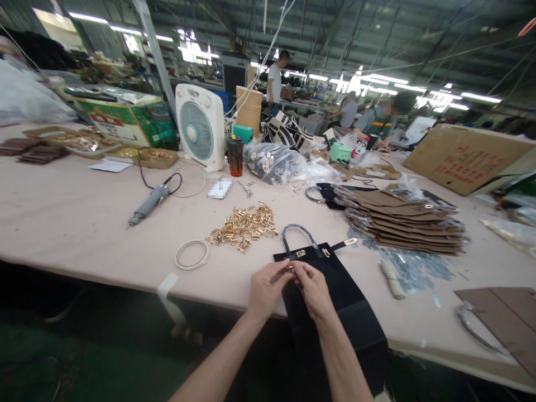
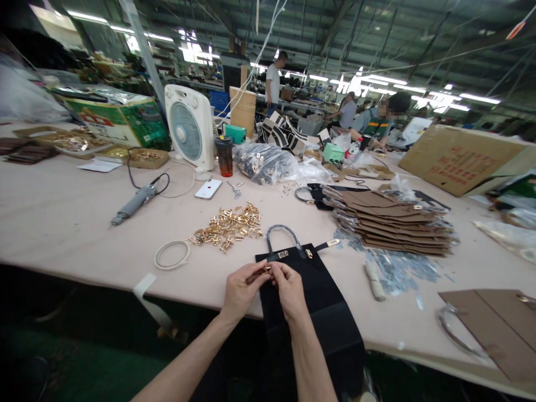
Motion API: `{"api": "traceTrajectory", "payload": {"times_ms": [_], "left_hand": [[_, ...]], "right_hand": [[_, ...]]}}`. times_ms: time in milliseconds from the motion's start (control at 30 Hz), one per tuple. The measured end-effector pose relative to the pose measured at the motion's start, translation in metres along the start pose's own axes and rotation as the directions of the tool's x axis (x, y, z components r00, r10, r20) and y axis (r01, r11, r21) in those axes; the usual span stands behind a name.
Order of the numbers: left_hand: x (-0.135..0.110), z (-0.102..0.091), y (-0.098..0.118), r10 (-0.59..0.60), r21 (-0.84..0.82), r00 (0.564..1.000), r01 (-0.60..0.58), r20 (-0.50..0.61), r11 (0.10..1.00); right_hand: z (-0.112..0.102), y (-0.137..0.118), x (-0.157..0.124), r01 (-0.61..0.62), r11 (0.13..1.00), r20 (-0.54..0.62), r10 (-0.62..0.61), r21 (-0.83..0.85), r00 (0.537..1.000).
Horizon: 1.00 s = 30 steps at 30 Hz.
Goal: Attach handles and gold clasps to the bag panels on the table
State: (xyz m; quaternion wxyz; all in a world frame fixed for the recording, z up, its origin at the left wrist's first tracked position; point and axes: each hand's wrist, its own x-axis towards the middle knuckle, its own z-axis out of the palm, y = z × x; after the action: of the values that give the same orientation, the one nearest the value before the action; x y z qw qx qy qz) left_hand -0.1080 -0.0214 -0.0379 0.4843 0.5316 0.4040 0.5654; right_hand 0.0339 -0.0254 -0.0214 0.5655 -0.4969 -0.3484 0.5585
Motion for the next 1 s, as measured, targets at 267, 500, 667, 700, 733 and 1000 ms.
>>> {"api": "traceTrajectory", "payload": {"times_ms": [267, 500, 667, 700, 733, 1000], "left_hand": [[0.007, -0.001, 0.005, -0.058, -0.127, 0.996, 0.067, 0.073, 0.99], [0.01, -0.008, 0.004, 0.084, 0.018, 0.994, -0.085, 0.064, 0.996], [0.009, -0.008, 0.003, 0.065, -0.026, 0.994, -0.063, 0.093, 0.998], [0.009, -0.008, 0.004, 0.059, -0.027, 0.994, -0.056, 0.088, 0.998], [0.008, -0.008, 0.004, 0.05, -0.026, 0.995, -0.048, 0.088, 0.999], [0.003, -0.007, 0.006, 0.019, -0.027, 0.996, -0.016, 0.093, 0.999]], "right_hand": [[0.016, 0.005, -0.003, -0.162, 0.89, 0.1, 0.132, 0.426, 0.986], [0.027, 0.014, -0.009, 0.077, 0.939, -0.121, -0.038, 0.335, 0.992], [0.019, 0.021, -0.012, 0.176, 0.983, -0.142, -0.167, 0.049, 0.976], [0.016, 0.021, -0.012, 0.184, 0.983, -0.123, -0.182, 0.0, 0.976], [0.014, 0.021, -0.013, 0.187, 0.982, -0.096, -0.19, -0.038, 0.977], [0.0, 0.006, -0.024, 0.397, 0.875, -0.096, -0.437, -0.277, 0.895]]}}
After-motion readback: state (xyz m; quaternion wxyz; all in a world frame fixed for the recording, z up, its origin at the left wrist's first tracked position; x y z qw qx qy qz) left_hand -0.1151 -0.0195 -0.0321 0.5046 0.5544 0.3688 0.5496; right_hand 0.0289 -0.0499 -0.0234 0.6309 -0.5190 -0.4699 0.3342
